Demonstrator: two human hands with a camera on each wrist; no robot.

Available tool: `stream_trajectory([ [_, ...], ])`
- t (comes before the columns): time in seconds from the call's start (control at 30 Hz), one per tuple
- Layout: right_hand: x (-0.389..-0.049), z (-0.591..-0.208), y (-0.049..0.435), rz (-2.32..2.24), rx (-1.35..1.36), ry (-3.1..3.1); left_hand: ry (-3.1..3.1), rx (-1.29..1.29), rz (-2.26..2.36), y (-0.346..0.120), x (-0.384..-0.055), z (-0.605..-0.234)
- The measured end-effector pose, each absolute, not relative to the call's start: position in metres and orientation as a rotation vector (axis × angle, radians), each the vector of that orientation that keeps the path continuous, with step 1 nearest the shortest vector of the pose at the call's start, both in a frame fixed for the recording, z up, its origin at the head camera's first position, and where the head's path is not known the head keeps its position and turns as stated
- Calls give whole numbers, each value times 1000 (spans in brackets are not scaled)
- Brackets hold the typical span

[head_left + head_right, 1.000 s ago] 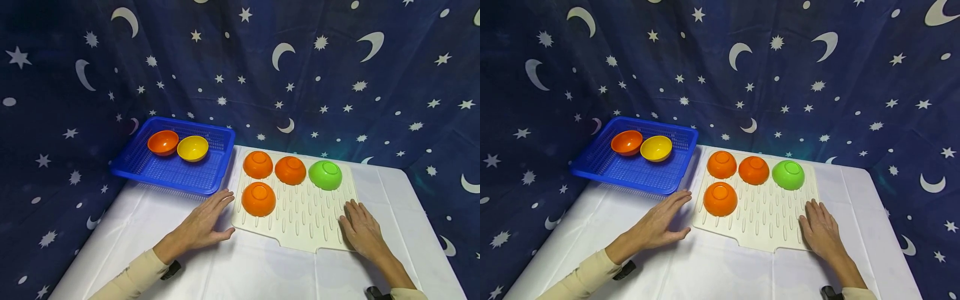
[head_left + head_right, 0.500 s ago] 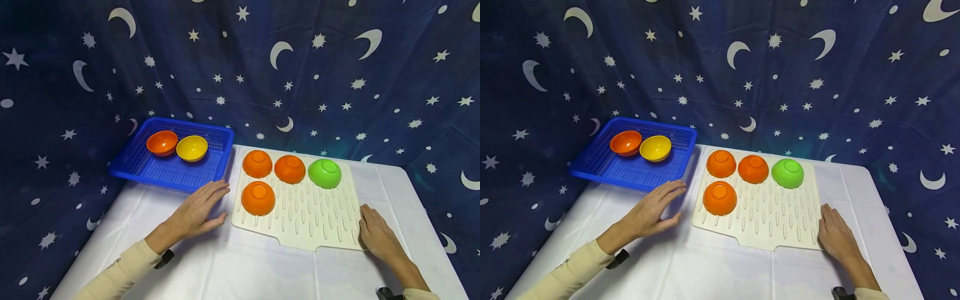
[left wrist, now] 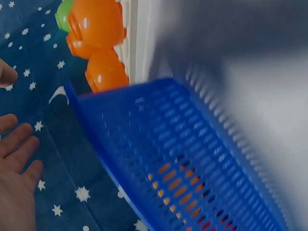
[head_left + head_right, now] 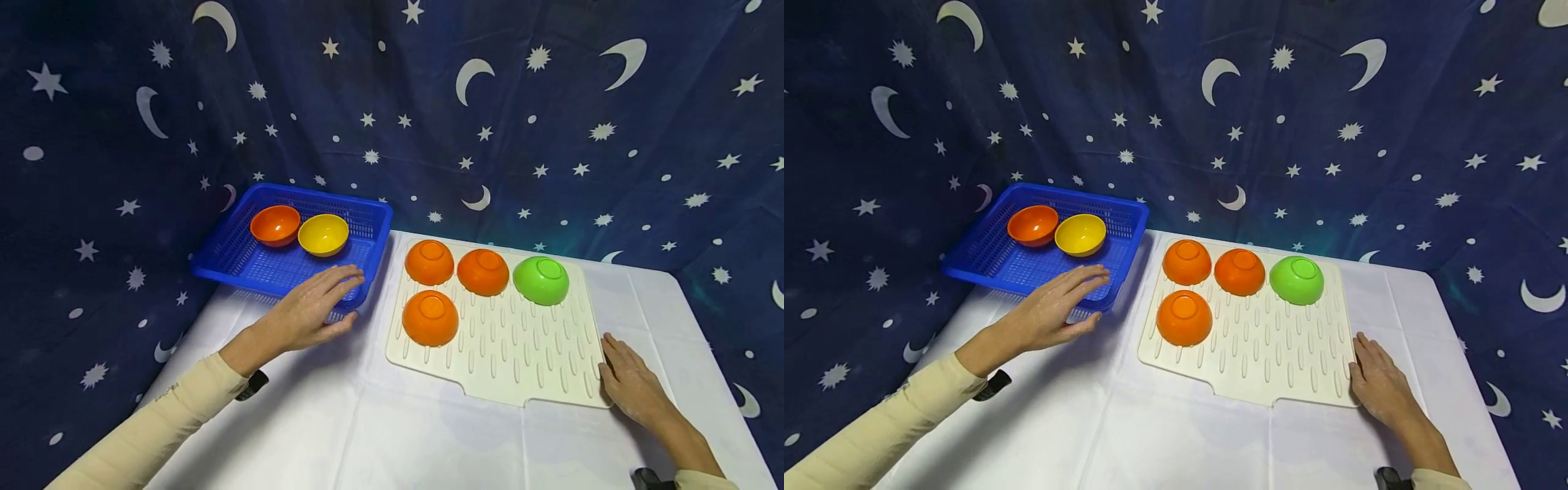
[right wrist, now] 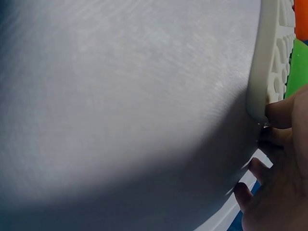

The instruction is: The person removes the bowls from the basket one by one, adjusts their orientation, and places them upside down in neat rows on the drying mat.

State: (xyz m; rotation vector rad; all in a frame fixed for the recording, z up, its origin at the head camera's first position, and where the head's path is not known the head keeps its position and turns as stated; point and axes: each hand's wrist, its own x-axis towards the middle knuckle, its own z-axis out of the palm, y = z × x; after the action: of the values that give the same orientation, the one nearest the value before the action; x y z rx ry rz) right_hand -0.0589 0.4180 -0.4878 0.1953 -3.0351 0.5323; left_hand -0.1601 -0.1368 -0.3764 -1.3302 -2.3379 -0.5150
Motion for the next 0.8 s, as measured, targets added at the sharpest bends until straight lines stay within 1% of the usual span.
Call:
stream_trajectory([
  [0.13, -60, -490, 418, 479, 193, -3029, -2467, -1259, -500, -146, -171, -366],
  [0.27, -62, -492, 416, 432, 185, -3029, -2668, -1119, -553, -155, -187, -356],
  [0.6, -63, -490, 415, 410, 153, -3058, -2973, -923, -542, -170, -237, -332],
  [0.8, -62, -491, 412, 459, 159, -3056, -3195, -761, -480, -180, -271, -326],
])
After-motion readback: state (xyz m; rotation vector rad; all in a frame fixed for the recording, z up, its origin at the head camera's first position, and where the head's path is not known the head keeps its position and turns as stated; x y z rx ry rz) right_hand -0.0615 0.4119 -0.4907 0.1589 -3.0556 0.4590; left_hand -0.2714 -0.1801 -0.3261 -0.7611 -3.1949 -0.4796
